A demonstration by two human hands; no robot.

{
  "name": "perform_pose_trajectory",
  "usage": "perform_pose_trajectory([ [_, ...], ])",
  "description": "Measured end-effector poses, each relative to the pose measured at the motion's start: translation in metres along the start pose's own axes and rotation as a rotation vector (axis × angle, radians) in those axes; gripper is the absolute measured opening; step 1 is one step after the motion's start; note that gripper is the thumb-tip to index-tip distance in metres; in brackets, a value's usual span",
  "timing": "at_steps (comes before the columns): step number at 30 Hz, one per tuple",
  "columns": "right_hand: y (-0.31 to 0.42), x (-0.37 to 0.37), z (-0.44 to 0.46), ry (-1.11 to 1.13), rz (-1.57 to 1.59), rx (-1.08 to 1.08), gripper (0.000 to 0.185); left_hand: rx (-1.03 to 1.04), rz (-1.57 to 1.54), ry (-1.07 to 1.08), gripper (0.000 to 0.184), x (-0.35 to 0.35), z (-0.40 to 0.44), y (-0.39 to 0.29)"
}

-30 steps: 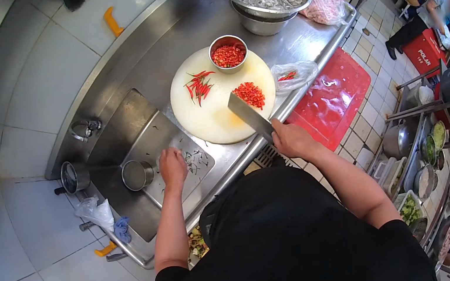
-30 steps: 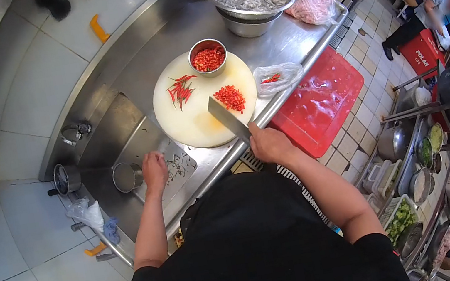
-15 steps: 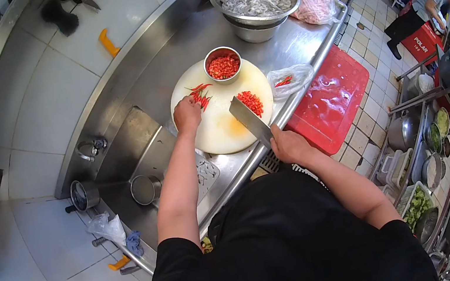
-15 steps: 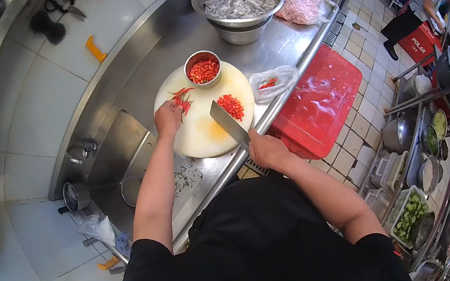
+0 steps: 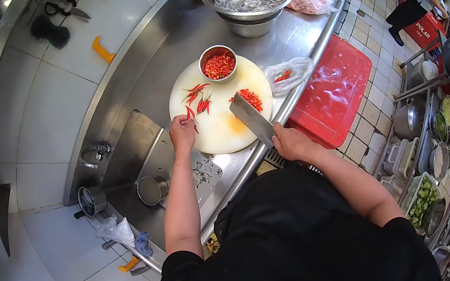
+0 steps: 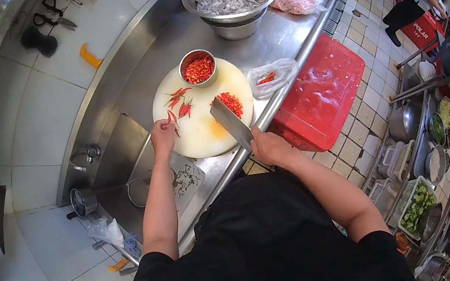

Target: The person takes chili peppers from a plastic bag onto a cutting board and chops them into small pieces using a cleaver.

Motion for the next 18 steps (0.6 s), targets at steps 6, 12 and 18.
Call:
perform_pose_trajectory([
  [6, -0.003, -0.001, 0.002, 0.019, -0.002, 0.023, 0.028, -0.171, -0.336, 0.229, 0.019, 0.037, -0.017, -0.002],
  [12, -0.008, 0.000, 0.003, 0.040, 0.012, 0.053, 0.030, -0.108, -0.299, 0.173, 0.017, 0.023, 0.003, -0.005],
  [18, -0.009, 0.000, 0.002, 0.037, 0.038, 0.056, 0.031, -0.277, -0.308, 0.111, 0.015, -0.002, 0.033, 0.016],
])
Point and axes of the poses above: each hand's wrist, its own z-axis towards the middle knuckle, its own x-axis out of the palm, y = z × x, the point moved 10 cm from there along z, towards the middle knuckle, and after that the axes turned 8 degrees about x, right-handed, at the moved point
